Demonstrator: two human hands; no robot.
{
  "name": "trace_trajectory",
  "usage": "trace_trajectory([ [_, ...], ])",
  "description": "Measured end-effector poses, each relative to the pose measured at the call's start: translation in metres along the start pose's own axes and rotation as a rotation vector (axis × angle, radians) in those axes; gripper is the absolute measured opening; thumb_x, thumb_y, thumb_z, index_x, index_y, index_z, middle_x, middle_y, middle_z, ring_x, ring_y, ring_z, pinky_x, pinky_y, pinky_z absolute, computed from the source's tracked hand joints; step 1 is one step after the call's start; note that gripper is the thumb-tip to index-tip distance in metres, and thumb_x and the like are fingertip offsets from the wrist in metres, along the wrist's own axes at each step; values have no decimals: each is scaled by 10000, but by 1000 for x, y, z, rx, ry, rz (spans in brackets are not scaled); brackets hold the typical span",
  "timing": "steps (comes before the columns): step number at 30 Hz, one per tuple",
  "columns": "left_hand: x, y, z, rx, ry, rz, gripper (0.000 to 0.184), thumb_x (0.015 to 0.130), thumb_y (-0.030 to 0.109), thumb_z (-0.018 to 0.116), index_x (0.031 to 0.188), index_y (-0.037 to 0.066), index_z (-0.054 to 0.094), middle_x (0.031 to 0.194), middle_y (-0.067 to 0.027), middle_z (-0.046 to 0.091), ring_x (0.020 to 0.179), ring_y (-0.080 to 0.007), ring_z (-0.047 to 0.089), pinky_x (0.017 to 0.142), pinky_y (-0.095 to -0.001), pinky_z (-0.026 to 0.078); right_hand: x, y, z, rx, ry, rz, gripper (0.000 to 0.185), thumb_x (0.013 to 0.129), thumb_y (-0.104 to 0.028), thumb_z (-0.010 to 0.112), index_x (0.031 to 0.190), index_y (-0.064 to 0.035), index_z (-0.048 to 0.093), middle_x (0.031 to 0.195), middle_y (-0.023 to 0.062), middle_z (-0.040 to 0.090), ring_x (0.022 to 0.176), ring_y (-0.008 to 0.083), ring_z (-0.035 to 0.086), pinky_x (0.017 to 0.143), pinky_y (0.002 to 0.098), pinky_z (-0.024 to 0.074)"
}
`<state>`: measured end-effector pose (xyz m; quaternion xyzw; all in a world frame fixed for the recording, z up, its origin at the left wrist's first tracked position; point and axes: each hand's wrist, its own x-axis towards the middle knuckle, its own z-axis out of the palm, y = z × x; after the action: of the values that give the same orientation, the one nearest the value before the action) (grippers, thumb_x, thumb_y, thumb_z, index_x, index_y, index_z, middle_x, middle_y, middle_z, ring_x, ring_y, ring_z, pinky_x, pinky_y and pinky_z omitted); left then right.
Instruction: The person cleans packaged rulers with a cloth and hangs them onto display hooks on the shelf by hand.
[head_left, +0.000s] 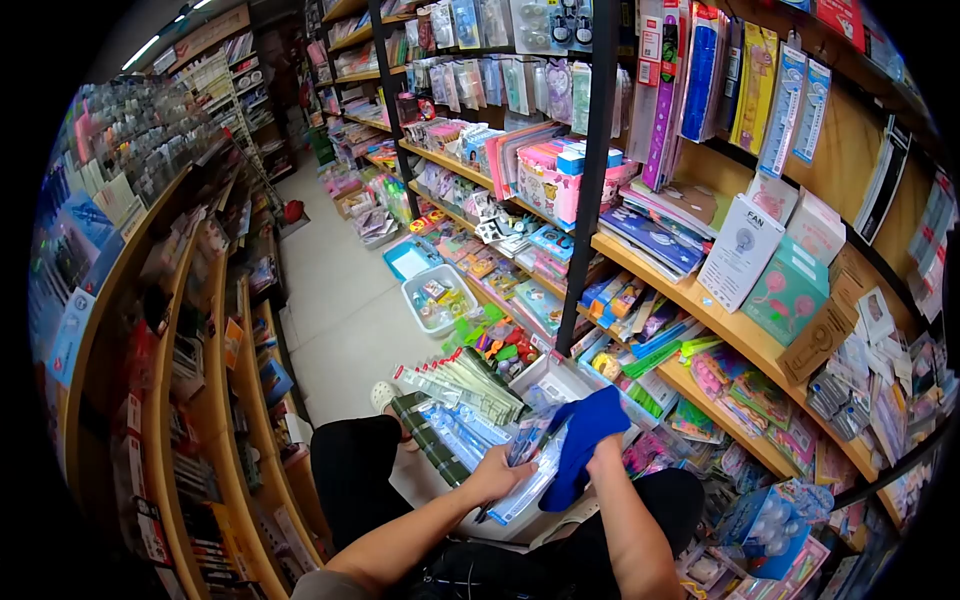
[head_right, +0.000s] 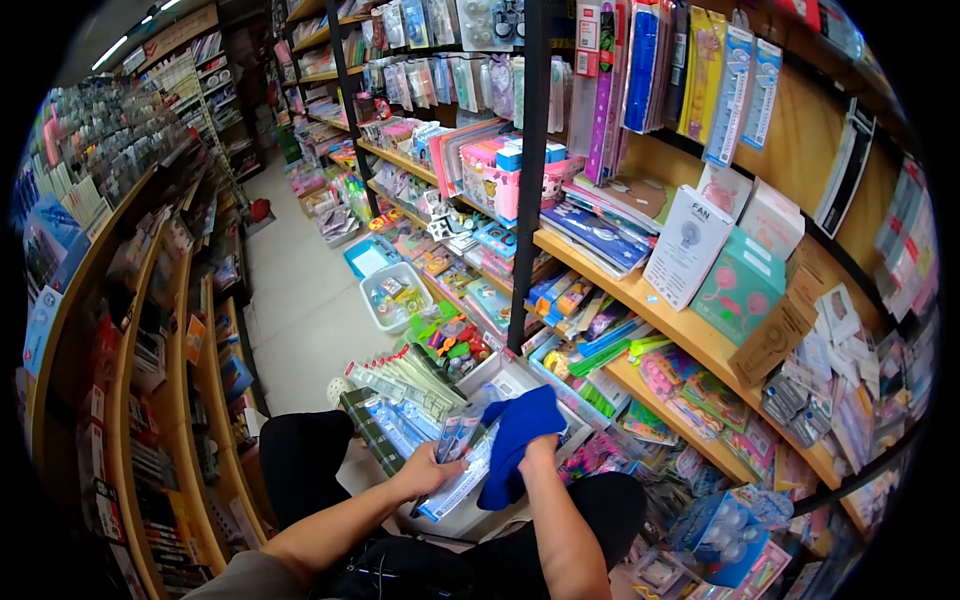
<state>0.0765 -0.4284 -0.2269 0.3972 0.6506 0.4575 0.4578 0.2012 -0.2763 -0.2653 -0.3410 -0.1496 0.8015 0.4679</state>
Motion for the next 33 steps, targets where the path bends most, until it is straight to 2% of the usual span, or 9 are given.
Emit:
trace_trajectory([
  [3, -8, 5, -4, 46, -31, 4, 283, 749, 153, 669, 973, -5, 597, 812, -29, 603, 743, -86, 507, 711, -253, 427, 15, -21, -5, 11, 41, -179, 184, 863, -281, 529, 949, -120, 546, 790, 50, 585, 659, 181, 583, 574, 301, 504],
  [5, -10, -3, -8, 33, -55, -24, 288, 746, 150, 673, 977, -4, 597, 809, -28, 606, 737, -80, 506, 702, -246, 429, 29, -46, -21, 136, -210, -103, 282, 881, -335, 458, 900, -63, 532, 813, 115, 591, 718, 231, 578, 599, 372, 500],
  [6, -9, -7, -9, -25, -9, -54, 281, 747, 143, 671, 974, -4, 597, 806, -28, 606, 735, -79, 509, 697, -243, 431, 38, -53, -25, 214, -82, -148, 354, 879, -383, 424, 906, -47, 533, 865, 145, 588, 784, 264, 570, 655, 390, 496],
  [9, -8, -8, -13, -192, 115, -104, 255, 749, 123, 665, 961, -2, 597, 801, -27, 606, 729, -81, 519, 685, -239, 436, 8, -60, 4, 170, -10, -27, 392, 885, -389, 424, 1042, -44, 523, 995, 134, 582, 857, 266, 567, 764, 377, 478],
  [11, -2, 5, -11, -314, 173, -81, 234, 750, 108, 661, 949, 2, 598, 801, -27, 606, 725, -87, 527, 679, -240, 440, -14, -47, 15, 13, -195, 194, 398, 886, -391, 432, 1080, -54, 514, 1000, 99, 587, 877, 250, 571, 797, 388, 469],
  [13, 9, 5, -3, -251, 231, 2, 201, 752, 82, 652, 933, 13, 598, 796, -28, 606, 715, -94, 542, 667, -248, 449, -7, 8, -7, -21, -250, 347, 350, 877, -351, 473, 1063, -58, 522, 948, 71, 602, 864, 215, 583, 773, 363, 482],
  [16, 11, 10, 2, -73, 206, 111, 171, 760, 79, 649, 912, 22, 595, 780, -20, 595, 683, -91, 539, 632, -242, 450, -44, 23, 8, -286, -173, 205, 261, 852, -230, 548, 1051, -63, 529, 881, 43, 607, 777, 160, 601, 667, 311, 511],
  [27, 37, 16, 9, -436, 225, -148, 332, 782, 280, 650, 958, 4, 592, 831, -57, 620, 703, -119, 564, 661, -266, 469, -51, 18, 6, -882, -244, 270, 253, 774, -229, 642, 941, -45, 594, 818, 39, 599, 669, 121, 570, 547, 277, 474],
  [33, 62, 15, -38, -931, 500, -40, 344, 902, 291, 456, 866, -26, 584, 772, -125, 625, 636, -188, 600, 577, -303, 486, -66, 37, -11, -774, -563, 545, 212, 770, -184, 644, 927, -51, 596, 798, 38, 603, 639, 117, 571, 524, 287, 478],
])
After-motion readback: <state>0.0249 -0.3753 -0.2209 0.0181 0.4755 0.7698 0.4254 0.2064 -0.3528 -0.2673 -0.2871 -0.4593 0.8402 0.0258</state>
